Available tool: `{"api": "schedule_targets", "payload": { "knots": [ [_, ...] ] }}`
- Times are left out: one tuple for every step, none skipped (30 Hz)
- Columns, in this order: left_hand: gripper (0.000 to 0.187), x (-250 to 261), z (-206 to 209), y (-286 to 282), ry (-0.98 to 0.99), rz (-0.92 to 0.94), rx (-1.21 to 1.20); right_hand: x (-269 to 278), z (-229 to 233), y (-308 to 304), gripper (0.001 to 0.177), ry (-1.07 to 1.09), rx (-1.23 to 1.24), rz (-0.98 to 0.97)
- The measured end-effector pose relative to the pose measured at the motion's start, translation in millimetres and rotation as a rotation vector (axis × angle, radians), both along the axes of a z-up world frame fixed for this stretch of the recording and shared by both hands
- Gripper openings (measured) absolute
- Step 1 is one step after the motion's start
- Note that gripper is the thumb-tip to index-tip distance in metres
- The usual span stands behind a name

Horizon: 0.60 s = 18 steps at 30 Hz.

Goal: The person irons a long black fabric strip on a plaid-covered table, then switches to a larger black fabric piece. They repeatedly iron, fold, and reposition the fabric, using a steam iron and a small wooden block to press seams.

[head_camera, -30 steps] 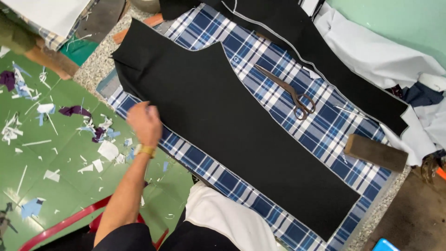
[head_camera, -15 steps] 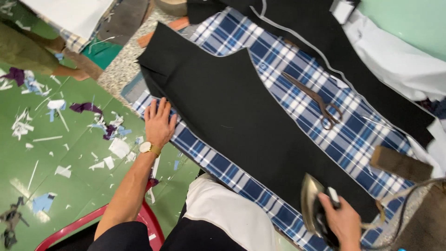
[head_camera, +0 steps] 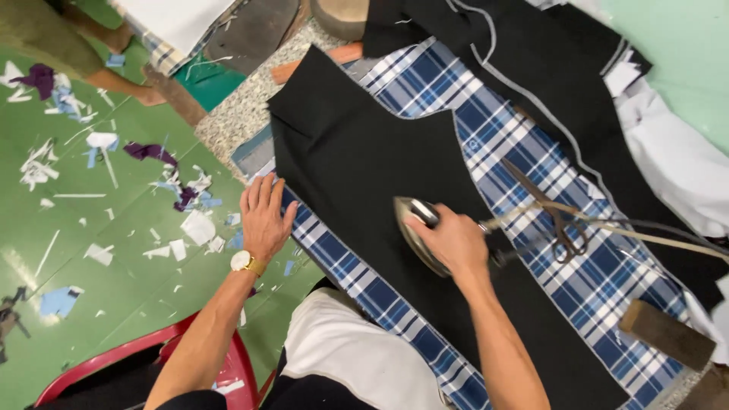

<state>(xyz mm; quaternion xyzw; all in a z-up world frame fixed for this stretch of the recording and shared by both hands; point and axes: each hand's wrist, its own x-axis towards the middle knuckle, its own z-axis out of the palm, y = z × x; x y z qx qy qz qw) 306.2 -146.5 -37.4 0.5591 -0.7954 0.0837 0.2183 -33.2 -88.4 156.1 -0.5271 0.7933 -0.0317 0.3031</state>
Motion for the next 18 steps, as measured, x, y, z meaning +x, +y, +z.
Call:
{"api": "schedule_targets", "payload": {
  "knots": [
    [0.044,-3.1,-4.7,-5.2,0.01,-0.013,-0.005,3.6,-5.5,-13.7,0.066,0.01,-0.005,-0.013],
    [0.048,-6.5,-9.4,-10.5,0.045,0.019,0.013,6.5,-11.0,-27.5,0.066,0.001,-0.041,0.015],
    [0.053,-9.8,-13.8,-14.8,0.08,0.051,0.034,9.3,-16.0,-41.1,0.065,-0.007,-0.073,0.043],
    [0.053,-14.3,-13.7,-19.8,0.09,0.038,0.032,6.6,-20.1,-54.6,0.065,0.004,-0.076,0.03],
    [0.054,-17.6,-13.6,-23.3,0.089,0.047,0.045,4.2,-25.3,-67.4,0.069,-0.002,-0.109,0.03],
    [0.055,-20.6,-13.9,-26.8,0.088,0.055,0.057,1.6,-30.9,-80.2,0.073,-0.007,-0.143,0.03],
    [0.055,-23.6,-20.5,-28.1,0.094,0.047,0.06,-4.7,-38.0,-93.9,0.073,0.0,-0.141,0.022],
    [0.052,-26.2,-27.2,-29.4,0.05,0.064,0.059,-11.0,-45.2,-107.5,0.069,0.024,-0.167,-0.012],
    [0.049,-28.8,-33.7,-31.0,0.006,0.083,0.056,-17.3,-52.2,-122.1,0.064,0.047,-0.194,-0.043],
    [0.049,-31.2,-33.1,-30.8,0.012,0.079,0.057,-27.7,-58.1,-132.6,0.064,0.053,-0.194,-0.047],
    [0.047,-32.1,-31.8,-30.4,0.046,0.101,0.055,-37.3,-64.0,-142.7,0.065,0.07,-0.232,-0.088],
    [0.045,-33.2,-30.5,-29.7,0.08,0.123,0.053,-47.1,-69.9,-152.4,0.066,0.086,-0.271,-0.128],
    [0.045,-32.6,-29.5,-31.0,0.082,0.115,0.056,-63.4,-86.1,-164.7,0.066,0.09,-0.269,-0.135],
    [0.044,-32.4,-28.7,-31.8,0.09,0.12,0.051,-80.5,-102.4,-176.1,0.065,0.084,-0.323,-0.164],
    [0.044,-33.1,-27.7,-31.4,0.098,0.121,0.047,-99.0,-118.4,-184.5,0.066,0.08,-0.376,-0.196],
    [0.044,-31.9,-29.5,-31.9,0.101,0.11,0.051,-103.0,-116.2,-188.1,0.066,0.086,-0.373,-0.206],
    [0.043,-30.4,-31.2,-32.4,0.114,0.11,0.046,-107.2,-114.4,-190.4,0.066,0.055,-0.31,-0.225],
    [0.043,-30.2,-32.9,-32.0,0.128,0.11,0.04,-112.8,-112.8,-191.7,0.068,0.023,-0.248,-0.244]
  ]
}}
